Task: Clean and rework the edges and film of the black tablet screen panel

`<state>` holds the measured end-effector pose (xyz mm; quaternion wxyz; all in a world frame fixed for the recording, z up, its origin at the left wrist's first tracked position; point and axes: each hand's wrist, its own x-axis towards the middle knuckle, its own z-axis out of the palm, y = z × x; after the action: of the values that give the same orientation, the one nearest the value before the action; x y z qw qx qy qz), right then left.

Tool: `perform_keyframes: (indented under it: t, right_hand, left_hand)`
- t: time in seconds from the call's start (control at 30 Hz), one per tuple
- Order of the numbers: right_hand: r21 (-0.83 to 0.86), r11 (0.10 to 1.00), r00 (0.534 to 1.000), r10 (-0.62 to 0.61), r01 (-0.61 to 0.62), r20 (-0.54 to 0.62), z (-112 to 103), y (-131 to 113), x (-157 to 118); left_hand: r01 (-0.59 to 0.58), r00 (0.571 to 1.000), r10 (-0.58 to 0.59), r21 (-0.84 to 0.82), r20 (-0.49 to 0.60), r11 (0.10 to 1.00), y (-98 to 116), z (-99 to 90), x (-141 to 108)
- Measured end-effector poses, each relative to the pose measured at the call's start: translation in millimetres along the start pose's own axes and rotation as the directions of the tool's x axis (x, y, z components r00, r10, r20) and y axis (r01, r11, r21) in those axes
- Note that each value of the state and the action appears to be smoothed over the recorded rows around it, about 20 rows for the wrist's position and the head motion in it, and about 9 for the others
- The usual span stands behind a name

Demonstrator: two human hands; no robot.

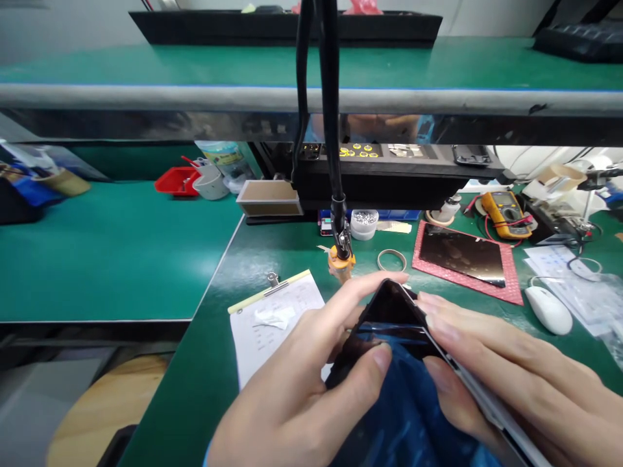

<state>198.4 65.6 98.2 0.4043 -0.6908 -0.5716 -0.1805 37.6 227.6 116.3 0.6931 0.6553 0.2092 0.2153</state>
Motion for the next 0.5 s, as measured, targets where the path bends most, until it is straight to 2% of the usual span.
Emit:
perform_keyframes:
  t: [0.27, 0.43, 0.5]
  right_hand:
    - [0.006, 1.000, 1.000, -0.014, 0.014, 0.013, -1.7, 5.3, -3.8]
    - [-0.014, 0.999, 0.999, -0.038, 0.038, 0.007, -2.8, 4.7, -3.3]
    - [-0.020, 0.998, 0.999, -0.054, 0.054, 0.002, -3.1, 5.7, -2.9]
  left_hand:
    - [-0.022, 1.000, 0.022, 0.062, 0.002, 0.998, -1.3, -0.5, 1.8]
    - [-0.085, 0.977, 0.067, 0.083, 0.201, 0.993, -4.0, -9.9, 7.9]
    - [-0.091, 0.978, 0.071, 0.094, 0.195, 0.991, -5.6, -10.5, 8.0]
